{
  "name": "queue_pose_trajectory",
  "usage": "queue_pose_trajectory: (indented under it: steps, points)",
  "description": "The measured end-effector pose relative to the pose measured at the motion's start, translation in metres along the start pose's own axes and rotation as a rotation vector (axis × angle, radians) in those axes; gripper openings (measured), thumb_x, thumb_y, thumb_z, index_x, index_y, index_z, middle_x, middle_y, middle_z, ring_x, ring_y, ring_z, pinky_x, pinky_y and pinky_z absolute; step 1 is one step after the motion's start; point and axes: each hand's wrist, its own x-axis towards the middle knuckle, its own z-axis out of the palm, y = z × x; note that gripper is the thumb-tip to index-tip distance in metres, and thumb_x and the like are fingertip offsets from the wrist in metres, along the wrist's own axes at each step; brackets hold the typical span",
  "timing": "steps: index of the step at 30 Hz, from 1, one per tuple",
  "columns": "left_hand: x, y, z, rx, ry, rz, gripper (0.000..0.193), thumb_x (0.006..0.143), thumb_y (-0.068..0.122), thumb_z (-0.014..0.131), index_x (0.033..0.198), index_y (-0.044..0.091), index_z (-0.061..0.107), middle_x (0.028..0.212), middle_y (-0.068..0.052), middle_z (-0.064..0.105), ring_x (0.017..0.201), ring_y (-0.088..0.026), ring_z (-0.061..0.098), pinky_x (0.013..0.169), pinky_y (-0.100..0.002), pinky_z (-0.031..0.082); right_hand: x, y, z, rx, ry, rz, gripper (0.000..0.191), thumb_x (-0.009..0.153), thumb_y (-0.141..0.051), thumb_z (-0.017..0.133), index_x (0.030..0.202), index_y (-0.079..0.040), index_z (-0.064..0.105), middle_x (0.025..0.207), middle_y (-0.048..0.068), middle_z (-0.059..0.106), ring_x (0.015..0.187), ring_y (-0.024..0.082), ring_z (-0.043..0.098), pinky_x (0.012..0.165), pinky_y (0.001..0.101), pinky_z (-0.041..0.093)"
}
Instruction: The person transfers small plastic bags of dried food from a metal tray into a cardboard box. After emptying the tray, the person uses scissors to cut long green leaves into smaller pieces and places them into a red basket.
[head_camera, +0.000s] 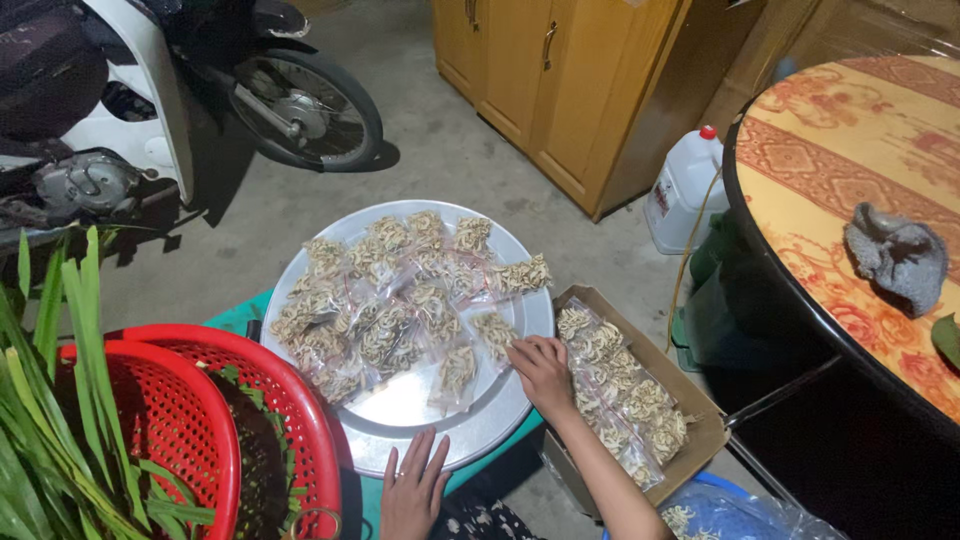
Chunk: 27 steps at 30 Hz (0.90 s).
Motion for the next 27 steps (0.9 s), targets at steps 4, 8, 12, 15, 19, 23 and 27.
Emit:
queue_pose_trajectory:
  steps: [4,8,12,15,19,23,27]
  points:
    - [-0.001,0.0,0.007,0.067,0.025,0.005,0.064,0.087,0.034,0.066,0.148,0.027,0.048,0.156,-0.002,0.042,0.142,-0.021,0.041,0.113,-0.06,0.026,-0.034,0.018,-0.026,0.184,0.2,0.187,0.021,0.097,-0.01,0.065,0.113,-0.015,0.077,0.117,0.005,0.077,0.117,0.023,0.068,0.106,0.0447,0.046]
    - [-0.005,0.003,0.012,0.082,0.063,-0.01,0.064,0.088,0.034,0.064,0.149,0.027,0.046,0.157,-0.002,0.04,0.143,-0.019,0.04,0.115,-0.065,0.024,-0.068,0.077,-0.068,0.522,0.385,0.952,0.026,0.1,-0.015,0.067,0.123,-0.007,0.074,0.109,0.005,0.077,0.082,0.014,0.064,0.071,0.0289,0.05]
    - [-0.002,0.006,0.012,0.106,0.055,-0.051,0.065,0.087,0.034,0.062,0.149,0.029,0.043,0.158,-0.001,0.038,0.143,-0.02,0.038,0.113,-0.073,0.017,-0.091,0.13,-0.097,0.436,0.464,0.831,0.021,0.105,-0.017,0.068,0.117,-0.001,0.072,0.102,0.008,0.077,0.091,0.013,0.068,0.082,0.0259,0.053]
    - [-0.002,0.009,0.01,0.115,0.019,-0.107,0.066,0.088,0.032,0.062,0.15,0.029,0.041,0.159,-0.001,0.036,0.145,-0.02,0.036,0.114,-0.076,0.014,-0.091,0.148,-0.105,0.159,0.308,0.876,0.022,0.101,-0.019,0.069,0.116,-0.004,0.075,0.098,0.013,0.079,0.088,0.02,0.073,0.081,0.0307,0.054]
    - [-0.002,0.012,0.007,0.073,-0.017,-0.133,0.065,0.089,0.032,0.061,0.151,0.029,0.041,0.16,0.0,0.036,0.146,-0.021,0.034,0.115,-0.074,0.013,-0.079,0.148,-0.102,0.023,0.151,0.717,0.038,0.098,-0.027,0.064,0.128,-0.004,0.068,0.116,0.022,0.072,0.104,0.035,0.069,0.09,0.0428,0.052]
    - [0.003,0.012,0.006,0.076,0.03,-0.106,0.064,0.089,0.033,0.061,0.15,0.029,0.042,0.159,0.0,0.036,0.145,-0.021,0.036,0.114,-0.074,0.013,-0.079,0.119,-0.085,-0.203,-0.001,0.795,0.042,0.102,-0.034,0.056,0.135,-0.009,0.065,0.133,0.018,0.067,0.125,0.039,0.061,0.109,0.049,0.044]
    - [0.006,0.013,0.008,0.071,0.026,-0.121,0.063,0.09,0.033,0.061,0.15,0.03,0.042,0.159,0.0,0.036,0.145,-0.02,0.036,0.115,-0.073,0.014,-0.1,0.085,-0.062,-0.153,-0.136,0.829,0.041,0.099,-0.033,0.053,0.133,-0.016,0.067,0.142,0.016,0.061,0.129,0.04,0.058,0.11,0.0536,0.041]
